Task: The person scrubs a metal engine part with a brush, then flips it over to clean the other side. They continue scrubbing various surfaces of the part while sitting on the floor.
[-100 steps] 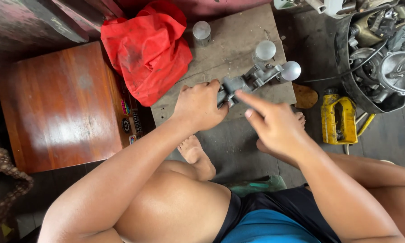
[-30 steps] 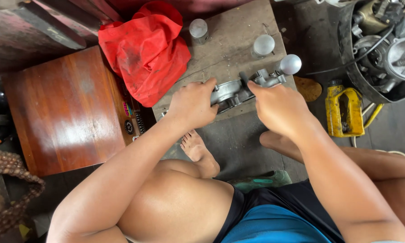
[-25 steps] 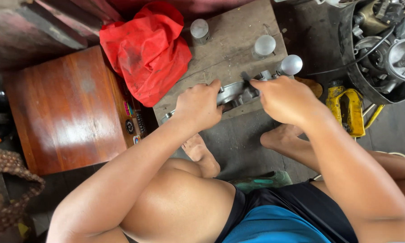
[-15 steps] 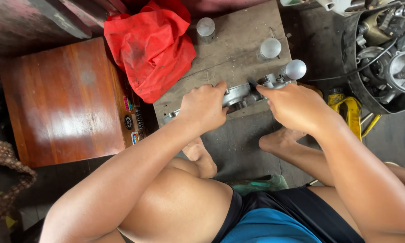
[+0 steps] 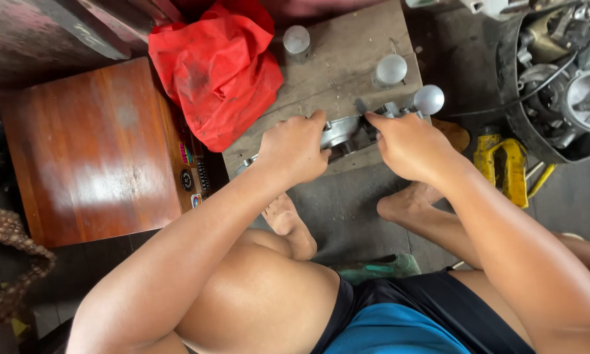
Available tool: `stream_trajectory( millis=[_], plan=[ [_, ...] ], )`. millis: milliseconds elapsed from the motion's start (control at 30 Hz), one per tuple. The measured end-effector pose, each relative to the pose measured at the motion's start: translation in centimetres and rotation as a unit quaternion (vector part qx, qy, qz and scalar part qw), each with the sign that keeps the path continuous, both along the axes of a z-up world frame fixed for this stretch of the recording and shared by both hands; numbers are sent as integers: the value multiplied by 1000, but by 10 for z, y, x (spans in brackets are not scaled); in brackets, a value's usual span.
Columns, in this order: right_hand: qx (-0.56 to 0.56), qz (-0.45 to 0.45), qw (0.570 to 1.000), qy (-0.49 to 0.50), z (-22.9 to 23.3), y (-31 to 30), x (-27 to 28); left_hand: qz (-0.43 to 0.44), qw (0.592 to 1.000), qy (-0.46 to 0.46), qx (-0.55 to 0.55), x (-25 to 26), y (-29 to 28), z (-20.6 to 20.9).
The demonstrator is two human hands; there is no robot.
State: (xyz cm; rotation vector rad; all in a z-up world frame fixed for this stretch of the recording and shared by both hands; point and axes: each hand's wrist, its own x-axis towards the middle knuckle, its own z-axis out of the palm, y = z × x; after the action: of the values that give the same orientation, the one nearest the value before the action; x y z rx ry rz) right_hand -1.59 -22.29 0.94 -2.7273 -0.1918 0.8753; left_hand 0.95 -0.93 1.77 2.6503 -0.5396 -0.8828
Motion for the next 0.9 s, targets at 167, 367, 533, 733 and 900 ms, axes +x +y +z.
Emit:
stream_trajectory(
  millis=[167, 367, 533, 733, 900],
  plan=[
    [27, -75, 996, 50, 45, 19, -33, 10, 1000, 5, -6, -2, 3, -1],
    [184, -154, 969, -64, -3, 24, -42, 55, 998, 11, 33, -1, -1, -10],
    [150, -115, 978, -93, 1, 29, -53, 79, 996, 10, 28, -2, -1, -10],
    [230, -151, 950, -146, -15, 26, -45, 51, 998, 43, -20, 2, 6, 2],
    [207, -138, 955, -158, -17, 24, -58, 48, 998, 21, -20, 8, 9, -15]
  ],
)
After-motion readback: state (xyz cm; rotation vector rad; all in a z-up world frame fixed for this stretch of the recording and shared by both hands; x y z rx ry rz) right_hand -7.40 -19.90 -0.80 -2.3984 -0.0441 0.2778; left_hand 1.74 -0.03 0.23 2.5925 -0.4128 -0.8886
